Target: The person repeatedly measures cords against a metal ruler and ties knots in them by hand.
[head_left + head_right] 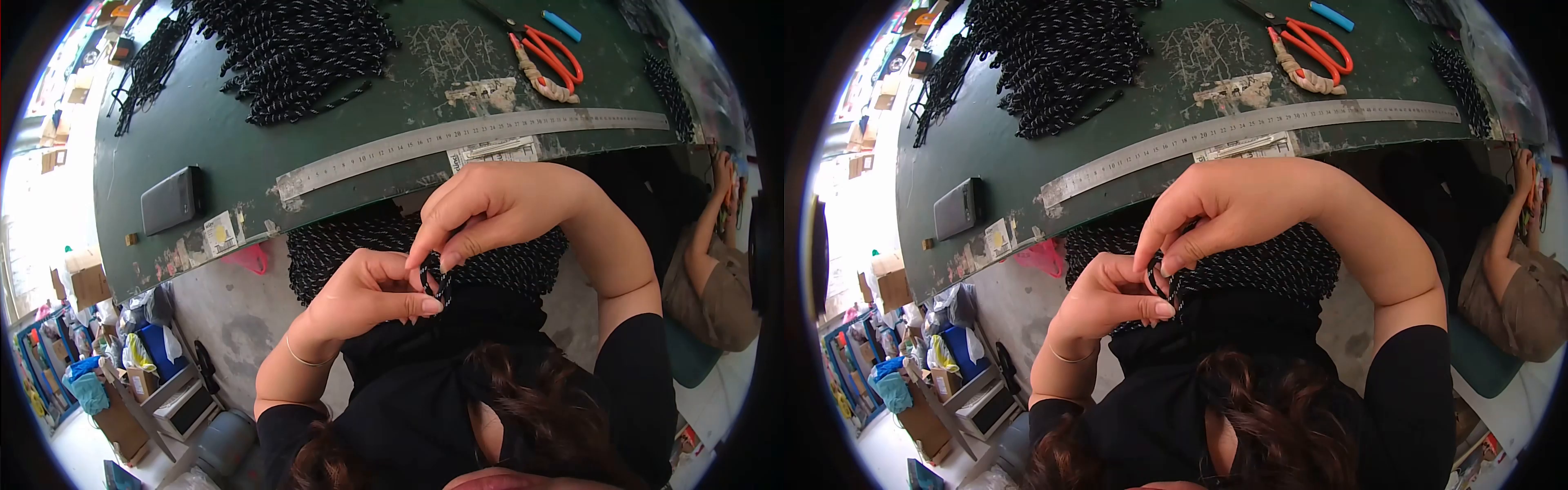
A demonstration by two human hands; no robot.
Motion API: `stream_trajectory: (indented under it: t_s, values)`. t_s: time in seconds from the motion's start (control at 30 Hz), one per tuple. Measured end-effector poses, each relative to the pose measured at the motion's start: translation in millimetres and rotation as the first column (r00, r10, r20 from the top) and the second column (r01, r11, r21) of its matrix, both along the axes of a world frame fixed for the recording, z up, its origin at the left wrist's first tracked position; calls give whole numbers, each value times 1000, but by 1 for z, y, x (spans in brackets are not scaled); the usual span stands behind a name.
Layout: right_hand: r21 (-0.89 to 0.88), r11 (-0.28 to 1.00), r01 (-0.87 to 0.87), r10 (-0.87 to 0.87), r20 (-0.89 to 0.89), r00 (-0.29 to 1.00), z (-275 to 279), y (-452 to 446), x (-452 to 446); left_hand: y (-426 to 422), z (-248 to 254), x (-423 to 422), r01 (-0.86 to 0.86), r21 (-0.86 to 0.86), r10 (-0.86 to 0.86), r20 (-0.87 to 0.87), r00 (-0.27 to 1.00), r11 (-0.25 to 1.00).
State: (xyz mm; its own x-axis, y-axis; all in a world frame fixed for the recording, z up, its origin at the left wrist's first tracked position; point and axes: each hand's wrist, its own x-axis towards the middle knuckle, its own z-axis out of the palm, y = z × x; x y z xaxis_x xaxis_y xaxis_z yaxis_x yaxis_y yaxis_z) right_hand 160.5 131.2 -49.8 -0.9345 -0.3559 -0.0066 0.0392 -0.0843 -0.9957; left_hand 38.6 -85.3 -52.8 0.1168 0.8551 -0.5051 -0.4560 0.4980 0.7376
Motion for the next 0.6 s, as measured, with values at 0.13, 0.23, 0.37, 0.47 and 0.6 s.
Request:
stream_trajectory:
  t_s: [0.13,0.23,0.37,0.47,0.6]
  values:
    - [88,996,15,-4,-129,992,7,0,-2,-1,0,-1,-7,29,7,-21,1000,1000]
    - [211,967,142,-116,-130,985,15,-2,0,-2,-2,-1,-26,113,38,-108,993,993]
    - [152,956,249,-226,-158,961,15,-9,3,-1,3,-5,-85,209,133,-231,964,974]
    - [158,937,312,-297,-111,948,20,-10,3,3,11,-11,-190,125,215,-229,949,974]
    - [175,891,419,-405,-113,908,20,-14,4,9,12,-16,-126,121,140,-120,983,985]
